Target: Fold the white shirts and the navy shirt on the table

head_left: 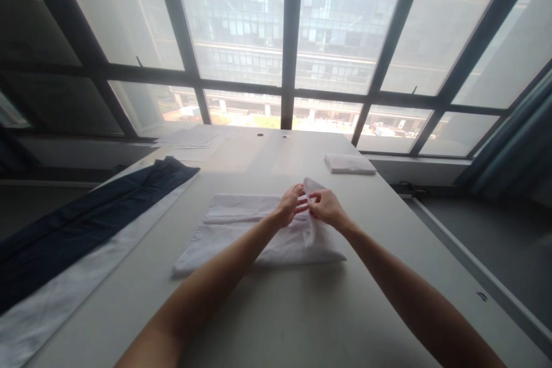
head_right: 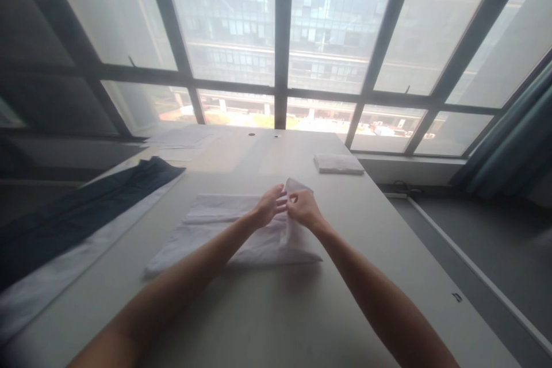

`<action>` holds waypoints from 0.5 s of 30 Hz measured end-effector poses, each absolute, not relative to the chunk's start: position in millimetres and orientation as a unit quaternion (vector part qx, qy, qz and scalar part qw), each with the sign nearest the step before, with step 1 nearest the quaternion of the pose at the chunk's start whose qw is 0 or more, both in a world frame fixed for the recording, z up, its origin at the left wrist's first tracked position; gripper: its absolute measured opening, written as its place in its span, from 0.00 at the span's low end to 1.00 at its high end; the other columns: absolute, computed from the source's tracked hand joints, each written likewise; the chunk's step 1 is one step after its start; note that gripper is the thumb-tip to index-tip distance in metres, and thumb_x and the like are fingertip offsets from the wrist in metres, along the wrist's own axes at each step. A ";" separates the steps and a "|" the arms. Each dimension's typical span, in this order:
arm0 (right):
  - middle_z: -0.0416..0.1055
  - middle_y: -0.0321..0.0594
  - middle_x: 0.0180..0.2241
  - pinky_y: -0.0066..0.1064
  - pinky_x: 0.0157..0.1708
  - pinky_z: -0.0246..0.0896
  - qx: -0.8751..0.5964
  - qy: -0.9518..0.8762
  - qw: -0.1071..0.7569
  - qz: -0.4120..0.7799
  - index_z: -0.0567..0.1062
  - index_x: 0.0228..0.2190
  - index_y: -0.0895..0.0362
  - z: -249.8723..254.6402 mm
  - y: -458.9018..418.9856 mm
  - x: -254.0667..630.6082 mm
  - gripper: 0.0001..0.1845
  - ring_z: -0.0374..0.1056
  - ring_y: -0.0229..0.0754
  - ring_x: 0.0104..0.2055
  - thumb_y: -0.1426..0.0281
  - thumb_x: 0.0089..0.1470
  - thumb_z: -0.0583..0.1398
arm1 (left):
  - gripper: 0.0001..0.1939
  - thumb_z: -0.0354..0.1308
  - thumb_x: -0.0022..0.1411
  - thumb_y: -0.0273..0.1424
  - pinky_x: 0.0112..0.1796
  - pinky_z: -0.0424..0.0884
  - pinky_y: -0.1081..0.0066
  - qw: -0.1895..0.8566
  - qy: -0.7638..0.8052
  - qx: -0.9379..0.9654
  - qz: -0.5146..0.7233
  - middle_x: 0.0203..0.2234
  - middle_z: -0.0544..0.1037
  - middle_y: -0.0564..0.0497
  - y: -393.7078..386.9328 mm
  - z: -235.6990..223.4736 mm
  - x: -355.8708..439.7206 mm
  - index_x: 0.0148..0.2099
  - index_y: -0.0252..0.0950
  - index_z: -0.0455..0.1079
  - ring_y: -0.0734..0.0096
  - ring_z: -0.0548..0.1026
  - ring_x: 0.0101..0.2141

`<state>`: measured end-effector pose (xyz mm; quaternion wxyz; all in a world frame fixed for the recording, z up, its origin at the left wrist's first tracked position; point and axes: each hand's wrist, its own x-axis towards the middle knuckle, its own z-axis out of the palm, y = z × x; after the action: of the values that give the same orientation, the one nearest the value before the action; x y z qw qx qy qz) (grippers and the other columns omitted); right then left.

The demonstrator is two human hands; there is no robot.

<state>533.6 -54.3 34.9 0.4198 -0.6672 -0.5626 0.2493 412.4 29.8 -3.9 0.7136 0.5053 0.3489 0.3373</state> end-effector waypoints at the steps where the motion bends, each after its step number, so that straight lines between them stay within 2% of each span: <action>1: 0.74 0.36 0.18 0.30 0.23 0.62 -0.651 -0.594 0.401 0.250 0.84 0.33 0.58 29.3 -54.0 528.0 0.11 0.68 0.41 0.20 0.73 0.47 0.62 | 0.30 0.58 0.68 0.44 0.40 0.77 0.66 0.709 0.367 0.499 0.338 0.53 0.72 0.40 31.3 -5.8 410.5 0.66 0.40 0.58 0.65 0.78 0.41; 4: 0.77 0.38 0.24 0.32 0.28 0.66 -0.623 -0.632 0.406 0.218 0.83 0.40 0.56 16.6 -67.6 528.6 0.15 0.70 0.42 0.24 0.72 0.53 0.59 | 0.38 0.63 0.64 0.35 0.34 0.76 0.70 0.694 0.362 0.515 0.349 0.43 0.74 0.46 32.3 -12.3 405.7 0.71 0.43 0.50 0.71 0.76 0.34; 7: 0.79 0.45 0.37 0.37 0.38 0.70 -0.626 -0.626 0.449 0.123 0.81 0.42 0.56 9.1 -102.1 544.5 0.14 0.74 0.46 0.36 0.69 0.58 0.58 | 0.34 0.63 0.62 0.29 0.31 0.72 0.77 0.660 0.313 0.583 0.354 0.37 0.72 0.52 31.2 -17.9 404.5 0.68 0.45 0.58 0.78 0.72 0.29; 9: 0.77 0.47 0.46 0.43 0.47 0.70 -0.607 -0.669 0.422 0.075 0.79 0.47 0.55 4.5 -130.3 551.5 0.15 0.72 0.50 0.47 0.67 0.60 0.58 | 0.33 0.63 0.61 0.28 0.27 0.69 0.81 0.628 0.300 0.623 0.357 0.38 0.72 0.52 31.9 -21.2 406.4 0.67 0.44 0.61 0.81 0.70 0.26; 11: 0.71 0.49 0.56 0.49 0.58 0.64 -0.586 -0.726 0.356 0.051 0.74 0.56 0.53 -1.9 -155.2 550.9 0.23 0.65 0.54 0.59 0.65 0.59 0.61 | 0.40 0.62 0.61 0.27 0.24 0.66 0.82 0.590 0.303 0.654 0.365 0.39 0.72 0.52 33.6 -24.1 409.6 0.72 0.46 0.53 0.84 0.68 0.23; 13: 0.61 0.48 0.65 0.52 0.63 0.57 -0.577 -0.763 0.290 0.034 0.66 0.63 0.51 -11.3 -171.4 544.6 0.34 0.55 0.56 0.67 0.65 0.57 0.64 | 0.46 0.61 0.61 0.25 0.23 0.64 0.83 0.545 0.308 0.685 0.372 0.40 0.72 0.54 35.3 -26.3 412.8 0.75 0.49 0.44 0.85 0.66 0.21; 14: 0.57 0.47 0.67 0.53 0.65 0.55 -0.575 -0.773 0.266 0.024 0.63 0.65 0.51 -16.8 -175.5 541.0 0.37 0.52 0.56 0.69 0.66 0.56 0.64 | 0.45 0.59 0.61 0.24 0.23 0.64 0.82 0.521 0.308 0.704 0.372 0.40 0.72 0.54 35.8 -26.7 414.0 0.75 0.50 0.44 0.85 0.66 0.21; 15: 0.55 0.47 0.69 0.53 0.66 0.54 -0.575 -0.780 0.248 0.013 0.61 0.66 0.51 -22.3 -177.3 538.0 0.38 0.50 0.56 0.70 0.68 0.56 0.64 | 0.42 0.58 0.61 0.22 0.24 0.66 0.82 0.496 0.305 0.724 0.369 0.40 0.73 0.53 35.9 -26.5 414.9 0.73 0.49 0.49 0.84 0.66 0.22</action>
<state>538.0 -177.3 -22.3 0.2479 -0.5747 -0.7798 0.0130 414.9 35.9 -26.5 0.4965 0.7243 0.3046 0.3690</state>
